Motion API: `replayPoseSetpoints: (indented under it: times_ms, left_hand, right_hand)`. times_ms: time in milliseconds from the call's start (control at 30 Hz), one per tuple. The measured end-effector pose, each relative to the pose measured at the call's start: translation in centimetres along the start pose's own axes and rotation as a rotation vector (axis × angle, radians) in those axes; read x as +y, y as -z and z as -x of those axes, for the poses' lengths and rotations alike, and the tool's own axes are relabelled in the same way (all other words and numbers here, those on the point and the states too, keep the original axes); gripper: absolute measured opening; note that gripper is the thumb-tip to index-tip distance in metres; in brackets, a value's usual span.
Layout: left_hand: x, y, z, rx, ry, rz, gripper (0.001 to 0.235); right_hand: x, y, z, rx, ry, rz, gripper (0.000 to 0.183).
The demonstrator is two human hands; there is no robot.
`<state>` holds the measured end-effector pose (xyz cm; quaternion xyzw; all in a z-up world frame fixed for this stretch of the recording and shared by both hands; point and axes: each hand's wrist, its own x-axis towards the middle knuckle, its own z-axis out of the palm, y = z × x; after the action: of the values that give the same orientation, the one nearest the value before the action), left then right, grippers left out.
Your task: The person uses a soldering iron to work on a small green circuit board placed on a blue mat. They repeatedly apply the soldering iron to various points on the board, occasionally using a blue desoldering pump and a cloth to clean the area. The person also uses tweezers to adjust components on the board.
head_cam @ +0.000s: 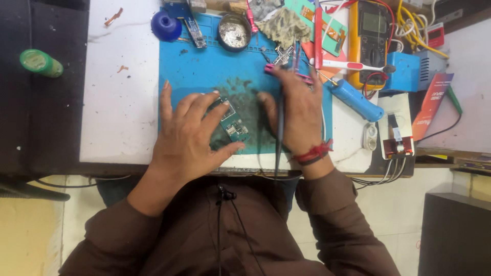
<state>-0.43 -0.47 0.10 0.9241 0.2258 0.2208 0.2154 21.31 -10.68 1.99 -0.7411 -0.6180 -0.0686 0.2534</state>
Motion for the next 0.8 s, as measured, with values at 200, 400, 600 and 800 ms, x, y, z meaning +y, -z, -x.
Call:
replayPoseSetpoints:
  times_ms: [200, 400, 600, 800]
  left_hand:
    - [0.1, 0.2, 0.0, -0.082, 0.016, -0.031, 0.091]
    - [0.0, -0.2, 0.0, -0.099, 0.025, -0.070, 0.087]
    - [0.0, -0.5, 0.2, -0.067, 0.046, -0.084, 0.080]
    - [0.0, -0.5, 0.2, -0.051, 0.074, -0.105, 0.082]
  right_hand:
    - [0.9, -0.1, 0.2, 0.076, -0.084, 0.056, 0.038]
    - [1.3, -1.2, 1.0, 0.104, -0.095, 0.102, 0.034]
    - [1.3, -1.0, 0.9, 0.166, -0.089, 0.058, 0.039]
    - [1.3, -0.9, 0.2, 0.108, -0.108, -0.022, 0.036]
